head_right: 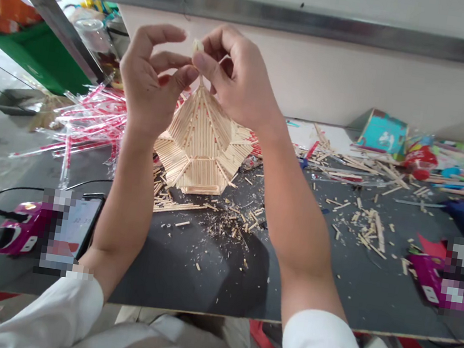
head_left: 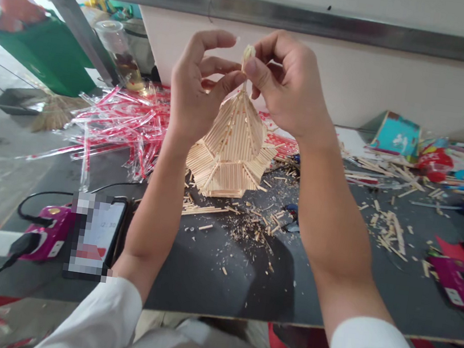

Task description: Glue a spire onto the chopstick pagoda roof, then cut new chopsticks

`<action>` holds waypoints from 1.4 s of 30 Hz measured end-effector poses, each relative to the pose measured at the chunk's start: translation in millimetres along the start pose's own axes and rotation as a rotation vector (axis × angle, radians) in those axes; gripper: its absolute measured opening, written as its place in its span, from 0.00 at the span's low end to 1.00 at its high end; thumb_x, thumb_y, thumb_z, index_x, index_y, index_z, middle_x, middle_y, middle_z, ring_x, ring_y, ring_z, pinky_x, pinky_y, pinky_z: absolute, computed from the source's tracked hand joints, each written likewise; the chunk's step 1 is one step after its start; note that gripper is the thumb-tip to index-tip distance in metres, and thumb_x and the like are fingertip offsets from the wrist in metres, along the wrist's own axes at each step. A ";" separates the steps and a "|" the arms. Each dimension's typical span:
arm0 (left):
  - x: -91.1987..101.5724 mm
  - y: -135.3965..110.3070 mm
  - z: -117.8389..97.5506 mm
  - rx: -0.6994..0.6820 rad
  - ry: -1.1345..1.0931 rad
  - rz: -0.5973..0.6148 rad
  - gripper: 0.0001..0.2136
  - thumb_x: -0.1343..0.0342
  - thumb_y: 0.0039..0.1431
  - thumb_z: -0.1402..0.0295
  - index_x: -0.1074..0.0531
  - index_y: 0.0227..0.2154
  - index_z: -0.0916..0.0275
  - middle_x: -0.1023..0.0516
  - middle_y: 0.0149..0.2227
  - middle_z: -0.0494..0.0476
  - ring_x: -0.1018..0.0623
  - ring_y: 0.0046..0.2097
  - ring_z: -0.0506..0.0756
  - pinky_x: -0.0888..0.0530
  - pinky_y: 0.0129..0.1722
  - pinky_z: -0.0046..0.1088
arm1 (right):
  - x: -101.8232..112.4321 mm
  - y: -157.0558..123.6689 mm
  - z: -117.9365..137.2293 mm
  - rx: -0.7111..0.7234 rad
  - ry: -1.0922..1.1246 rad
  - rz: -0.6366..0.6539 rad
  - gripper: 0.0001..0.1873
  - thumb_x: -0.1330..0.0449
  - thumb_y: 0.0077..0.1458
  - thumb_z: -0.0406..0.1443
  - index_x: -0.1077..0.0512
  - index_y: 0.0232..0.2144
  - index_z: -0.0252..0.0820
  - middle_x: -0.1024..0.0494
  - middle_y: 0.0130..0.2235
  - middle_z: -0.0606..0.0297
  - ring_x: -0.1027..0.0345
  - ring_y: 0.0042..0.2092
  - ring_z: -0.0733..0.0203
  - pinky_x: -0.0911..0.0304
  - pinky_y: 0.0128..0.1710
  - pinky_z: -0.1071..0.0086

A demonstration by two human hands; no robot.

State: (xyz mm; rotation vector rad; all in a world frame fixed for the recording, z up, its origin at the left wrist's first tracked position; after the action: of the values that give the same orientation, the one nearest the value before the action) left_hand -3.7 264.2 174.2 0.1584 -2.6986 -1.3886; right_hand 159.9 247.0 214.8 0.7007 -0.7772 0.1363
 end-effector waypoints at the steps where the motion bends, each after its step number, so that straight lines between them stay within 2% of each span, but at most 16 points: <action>1: -0.2 -0.5 -0.4 -0.004 0.010 0.002 0.18 0.29 0.58 0.58 0.29 0.48 0.41 0.22 0.52 0.47 0.18 0.44 0.57 0.32 0.27 0.35 | -0.5 0.2 0.6 0.015 -0.007 -0.005 0.15 0.51 0.69 0.50 0.31 0.48 0.52 0.19 0.43 0.60 0.23 0.43 0.56 0.32 0.36 0.67; 6: -0.4 -1.6 -6.2 -0.035 0.028 -0.004 0.16 0.31 0.60 0.60 0.29 0.47 0.40 0.21 0.52 0.47 0.17 0.44 0.58 0.31 0.26 0.34 | -0.1 0.1 0.6 0.026 0.009 -0.021 0.15 0.50 0.68 0.49 0.30 0.47 0.51 0.19 0.41 0.60 0.23 0.41 0.55 0.31 0.36 0.65; 11: -1.0 -0.6 -10.3 -0.023 -0.021 -0.012 0.18 0.28 0.56 0.59 0.28 0.46 0.44 0.20 0.50 0.47 0.16 0.43 0.58 0.33 0.25 0.33 | 2.3 -0.3 0.9 0.073 0.085 -0.017 0.12 0.48 0.67 0.48 0.31 0.43 0.51 0.19 0.44 0.61 0.23 0.39 0.57 0.32 0.36 0.66; 16: 0.9 1.5 -5.3 -0.036 -0.024 -0.003 0.21 0.24 0.52 0.59 0.27 0.46 0.46 0.20 0.49 0.48 0.17 0.41 0.56 0.32 0.23 0.32 | 0.2 -0.7 0.5 0.066 0.036 -0.002 0.14 0.51 0.68 0.48 0.32 0.45 0.51 0.20 0.45 0.59 0.23 0.40 0.57 0.33 0.35 0.67; 20: 1.4 0.9 -3.1 -0.080 0.010 0.022 0.18 0.28 0.58 0.58 0.28 0.48 0.43 0.21 0.52 0.47 0.16 0.43 0.55 0.31 0.24 0.31 | -1.8 -1.7 -0.4 0.003 0.003 0.003 0.16 0.52 0.69 0.49 0.32 0.48 0.51 0.19 0.44 0.59 0.24 0.41 0.56 0.33 0.36 0.66; 25: -0.9 -2.1 -7.0 -0.061 0.017 0.016 0.17 0.31 0.61 0.57 0.30 0.49 0.43 0.22 0.51 0.47 0.17 0.45 0.57 0.27 0.27 0.31 | -1.3 -1.8 -1.8 -0.021 0.011 -0.002 0.17 0.50 0.68 0.51 0.31 0.49 0.53 0.19 0.46 0.60 0.24 0.43 0.55 0.31 0.36 0.66; 32: 0.0 0.2 -5.6 -0.041 -0.026 0.008 0.18 0.28 0.56 0.58 0.28 0.46 0.45 0.21 0.50 0.50 0.17 0.44 0.58 0.29 0.23 0.32 | -0.5 -1.3 -1.8 0.023 0.005 0.003 0.18 0.51 0.68 0.52 0.31 0.49 0.52 0.20 0.50 0.59 0.24 0.43 0.56 0.32 0.36 0.67; 36: 0.5 -0.4 -4.9 -0.073 -0.030 0.012 0.16 0.30 0.60 0.59 0.28 0.48 0.45 0.21 0.51 0.49 0.16 0.44 0.57 0.28 0.23 0.33 | -2.5 -2.1 -3.1 0.024 -0.038 -0.017 0.20 0.54 0.69 0.53 0.32 0.50 0.53 0.19 0.48 0.60 0.24 0.44 0.55 0.33 0.36 0.66; 42: 0.8 -0.7 -6.7 -0.059 -0.018 0.016 0.18 0.29 0.59 0.59 0.29 0.48 0.47 0.21 0.50 0.49 0.17 0.44 0.55 0.29 0.23 0.31 | -2.7 -2.6 -4.2 0.019 0.026 -0.059 0.16 0.50 0.68 0.52 0.31 0.45 0.52 0.20 0.46 0.59 0.27 0.41 0.54 0.33 0.37 0.64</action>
State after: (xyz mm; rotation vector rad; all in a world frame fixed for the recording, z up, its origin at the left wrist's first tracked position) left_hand -3.5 258.3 177.6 0.1196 -2.6637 -1.4704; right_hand 161.4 248.0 209.5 0.7382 -0.7308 0.0988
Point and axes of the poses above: each hand's wrist, its own y-axis towards the middle knuckle, its own x-axis out of the back of the hand, z = x × y, the point moved 5 cm from there along y, towards the middle knuckle
